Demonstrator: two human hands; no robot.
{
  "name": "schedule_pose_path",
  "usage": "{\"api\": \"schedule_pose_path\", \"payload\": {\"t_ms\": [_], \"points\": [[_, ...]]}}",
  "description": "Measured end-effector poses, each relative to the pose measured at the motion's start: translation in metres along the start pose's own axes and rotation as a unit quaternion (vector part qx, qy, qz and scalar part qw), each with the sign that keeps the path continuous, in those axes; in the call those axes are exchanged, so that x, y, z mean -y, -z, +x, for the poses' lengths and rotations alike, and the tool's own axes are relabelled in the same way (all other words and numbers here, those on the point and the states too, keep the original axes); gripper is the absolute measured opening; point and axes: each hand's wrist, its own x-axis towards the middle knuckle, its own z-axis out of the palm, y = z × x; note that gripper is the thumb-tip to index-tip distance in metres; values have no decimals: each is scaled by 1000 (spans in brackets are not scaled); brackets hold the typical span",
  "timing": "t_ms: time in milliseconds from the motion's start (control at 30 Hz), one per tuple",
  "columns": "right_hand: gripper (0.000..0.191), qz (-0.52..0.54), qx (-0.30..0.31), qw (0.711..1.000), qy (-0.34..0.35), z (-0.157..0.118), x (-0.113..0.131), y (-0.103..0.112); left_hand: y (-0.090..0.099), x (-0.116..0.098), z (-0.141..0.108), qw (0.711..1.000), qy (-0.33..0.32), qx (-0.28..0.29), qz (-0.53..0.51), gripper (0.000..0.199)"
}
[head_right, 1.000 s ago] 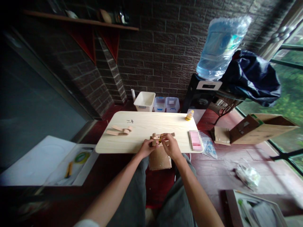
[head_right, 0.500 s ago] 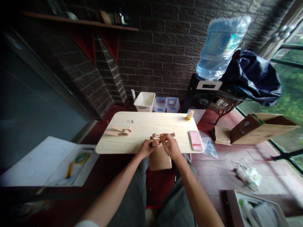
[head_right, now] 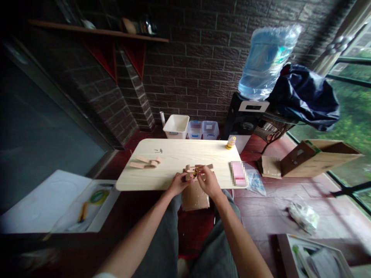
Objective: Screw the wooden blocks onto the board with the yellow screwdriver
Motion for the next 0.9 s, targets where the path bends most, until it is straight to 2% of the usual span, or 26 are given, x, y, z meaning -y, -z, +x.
{"api": "schedule_pose_path", "payload": {"t_ms": [433,633,900], "points": [[15,8,-20,1000,0,-1,-4,1,2,-5,-1,1000,11,4,-1,30],[11,-5,16,1000,-1,2,7,5,5,-12,-2,1000,15,3,12,26],[12,7,-13,1000,-24,3,1,-2,4,-11,0,1000,18,2,7,30]]}}
